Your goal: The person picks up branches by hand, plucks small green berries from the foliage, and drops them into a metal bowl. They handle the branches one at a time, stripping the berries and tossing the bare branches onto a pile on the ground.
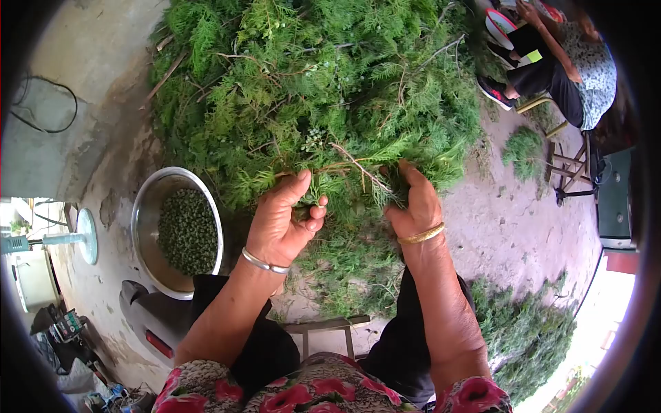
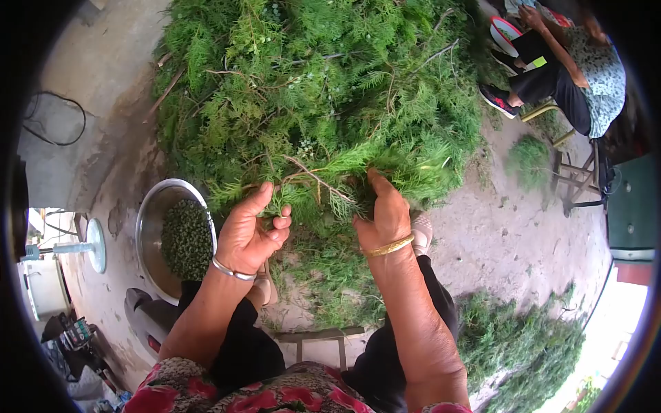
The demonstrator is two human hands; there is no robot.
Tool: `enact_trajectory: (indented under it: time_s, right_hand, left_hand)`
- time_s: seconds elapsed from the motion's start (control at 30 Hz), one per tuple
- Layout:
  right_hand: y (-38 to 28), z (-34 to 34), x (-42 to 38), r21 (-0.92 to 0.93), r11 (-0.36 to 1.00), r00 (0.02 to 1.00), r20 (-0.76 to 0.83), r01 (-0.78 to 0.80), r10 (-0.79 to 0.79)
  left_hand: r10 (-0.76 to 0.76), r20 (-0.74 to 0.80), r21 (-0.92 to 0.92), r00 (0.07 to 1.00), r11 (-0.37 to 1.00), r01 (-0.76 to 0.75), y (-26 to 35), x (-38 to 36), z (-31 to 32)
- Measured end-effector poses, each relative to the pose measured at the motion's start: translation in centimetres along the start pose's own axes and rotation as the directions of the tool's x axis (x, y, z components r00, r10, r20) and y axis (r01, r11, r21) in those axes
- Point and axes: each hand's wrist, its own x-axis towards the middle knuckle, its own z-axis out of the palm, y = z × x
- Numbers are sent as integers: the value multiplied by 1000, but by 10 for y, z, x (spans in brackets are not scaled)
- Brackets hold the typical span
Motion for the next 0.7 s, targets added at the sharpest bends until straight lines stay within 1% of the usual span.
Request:
enact_trajectory:
  time_s: [0.03, 0.07, 0.1, 0.13, 0.17, 0.2, 0.23, 0.27, 0.3, 0.37, 0.4, 0.43, 0.47, 0.5, 0.53, 0.57, 0.63, 0.67, 0.7]
  right_hand:
    - [-1, -1, -1, 31, 993, 993, 35, -111, 110]
    - [2, -2, 0, 29, 993, 993, 37, -111, 110]
    - [6, -3, 4, 11, 985, 983, 52, -174, 173]
    - [10, -4, 5, -8, 972, 969, 64, -237, 237]
    - [11, -4, 3, -10, 971, 969, 65, -239, 239]
    - [12, -2, -2, -100, 970, 966, 112, -220, 231]
    - [11, 2, -8, -187, 962, 960, 162, -196, 227]
    - [6, 7, -17, -284, 944, 965, 151, -167, 216]
    - [6, 5, -17, -284, 943, 962, 157, -171, 222]
    - [3, -2, -17, -525, 848, 934, 263, -72, 242]
    - [5, 1, -21, -561, 828, 962, 234, 16, 140]
    - [4, 1, -22, -562, 827, 961, 238, 16, 143]
    - [2, 1, -23, -676, 718, 978, 203, 168, -38]
    - [0, 1, -24, -774, 563, 955, 194, 289, -224]
    - [3, 2, -26, -768, 477, 879, 231, 428, -417]
    - [3, 6, -28, -768, 475, 878, 233, 430, -418]
    - [4, 12, -33, -491, 514, 707, 408, 703, -578]
    - [6, 13, -32, -432, 440, 615, 502, 787, -608]
    - [13, 10, -25, -405, 443, 600, 523, 800, -605]
  left_hand:
    - [3, 0, -1, 1000, 1000, -3, 1, 0, -1]
    - [-42, 96, 6, 994, 999, 42, 2, -1, 1]
    - [-87, 192, 17, 978, 996, 85, 2, -3, 3]
    - [-46, 176, 69, 983, 997, 34, 1, -5, 7]
    - [-45, 175, 68, 984, 997, 34, 1, -7, 9]
    - [79, 132, 133, 988, 986, -97, 2, -9, 11]
    - [206, 97, 204, 974, 953, -222, 4, -9, 12]
    - [268, 36, 169, 963, 948, -270, 7, -9, 15]
    - [267, 28, 145, 963, 952, -269, 14, -7, 11]
    - [294, -115, 68, 949, 955, -288, 23, -7, 10]
    - [305, -104, 36, 947, 952, -303, 28, -5, 6]
    - [309, -107, 35, 945, 951, -307, 31, -5, 6]
    - [343, -130, 46, 930, 939, -340, 33, -5, 6]
    - [375, -152, 56, 915, 927, -370, 34, -5, 7]
    - [392, -150, 72, 908, 920, -386, 34, -6, 8]
    - [394, -148, 70, 907, 919, -387, 33, -5, 7]
    - [337, -87, 220, 938, 924, -311, 27, -5, 9]
    - [324, -73, 260, 943, 919, -296, 21, -8, 14]
    - [318, -74, 262, 945, 921, -289, 17, -10, 17]
